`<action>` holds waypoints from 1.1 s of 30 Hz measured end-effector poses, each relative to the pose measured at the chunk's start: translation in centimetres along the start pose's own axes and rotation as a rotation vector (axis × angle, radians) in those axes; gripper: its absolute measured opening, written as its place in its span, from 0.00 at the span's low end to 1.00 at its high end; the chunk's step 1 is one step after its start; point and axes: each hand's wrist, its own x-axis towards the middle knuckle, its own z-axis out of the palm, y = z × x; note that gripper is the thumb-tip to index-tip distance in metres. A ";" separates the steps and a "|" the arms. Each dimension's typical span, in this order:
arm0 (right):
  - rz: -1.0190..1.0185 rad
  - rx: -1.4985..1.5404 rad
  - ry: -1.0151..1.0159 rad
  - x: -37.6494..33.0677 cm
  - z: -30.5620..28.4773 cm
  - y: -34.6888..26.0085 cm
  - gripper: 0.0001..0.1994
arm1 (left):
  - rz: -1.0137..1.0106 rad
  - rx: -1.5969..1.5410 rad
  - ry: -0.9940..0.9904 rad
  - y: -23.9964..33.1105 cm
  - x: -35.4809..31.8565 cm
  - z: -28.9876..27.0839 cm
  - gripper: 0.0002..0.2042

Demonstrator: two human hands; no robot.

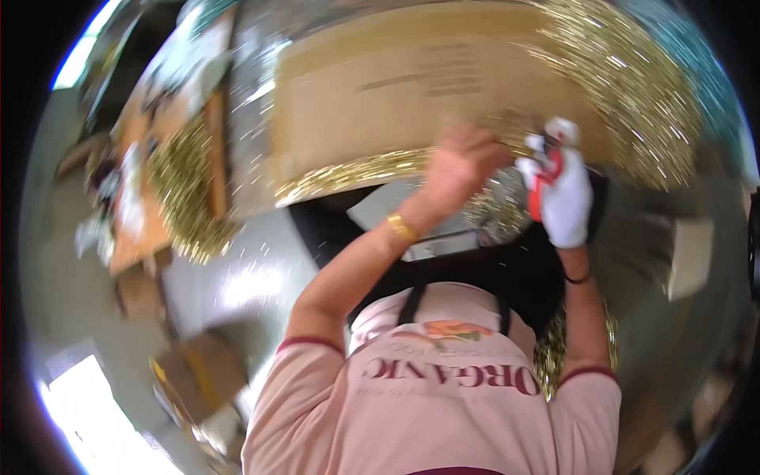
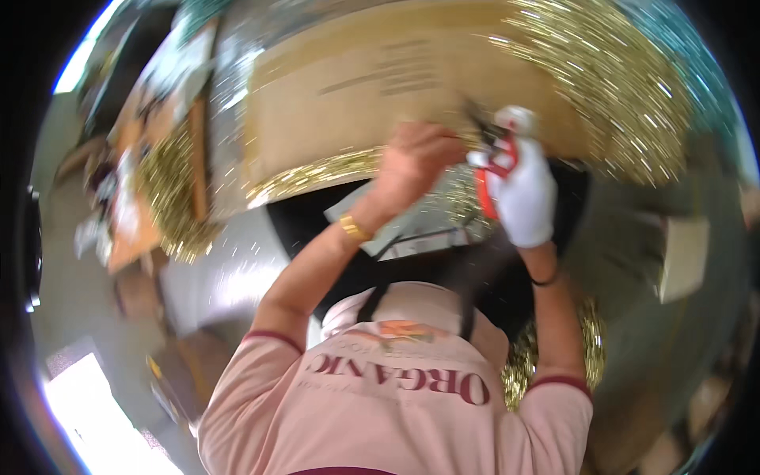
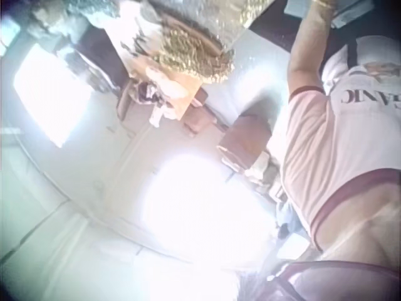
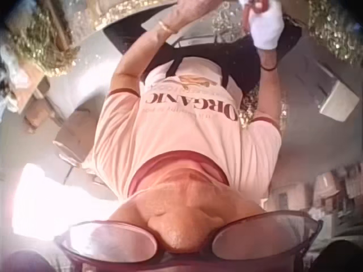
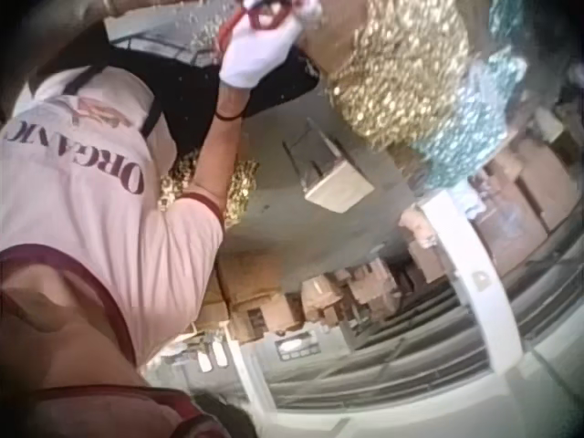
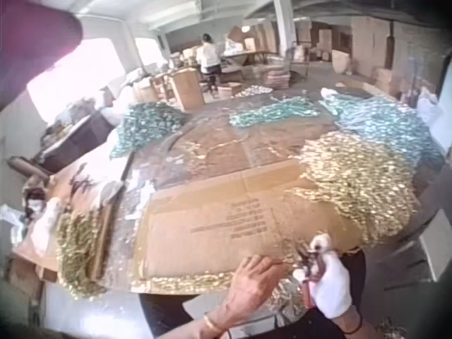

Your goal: Cutting gold tinsel to length and packing it into plastic bags at a manufacturing workstation.

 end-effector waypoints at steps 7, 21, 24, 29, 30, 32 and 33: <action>-0.039 -0.073 0.027 1.3 2.6 1.7 0.20 | -0.039 0.141 0.124 0.8 -1.2 -3.3 0.11; -0.017 -0.142 0.003 1.9 2.5 0.8 0.14 | -0.767 0.344 0.272 -4.7 -17.7 -19.2 0.08; 0.005 -0.272 0.012 1.7 2.7 0.3 0.13 | -0.725 0.411 0.253 -5.3 -18.1 -19.2 0.06; 0.013 -0.128 -0.015 1.6 2.7 0.2 0.14 | -0.659 0.569 0.206 -5.2 -18.3 -19.4 0.04; 0.015 -0.129 -0.017 1.6 2.8 0.3 0.14 | -0.659 0.566 0.213 -5.2 -18.4 -19.3 0.04; -0.037 -0.139 0.011 1.6 2.7 0.8 0.13 | -0.620 0.569 0.209 -5.7 -18.5 -19.4 0.04; -0.033 -0.145 0.018 1.7 2.5 1.0 0.13 | -0.577 0.570 0.207 -6.0 -18.4 -19.4 0.04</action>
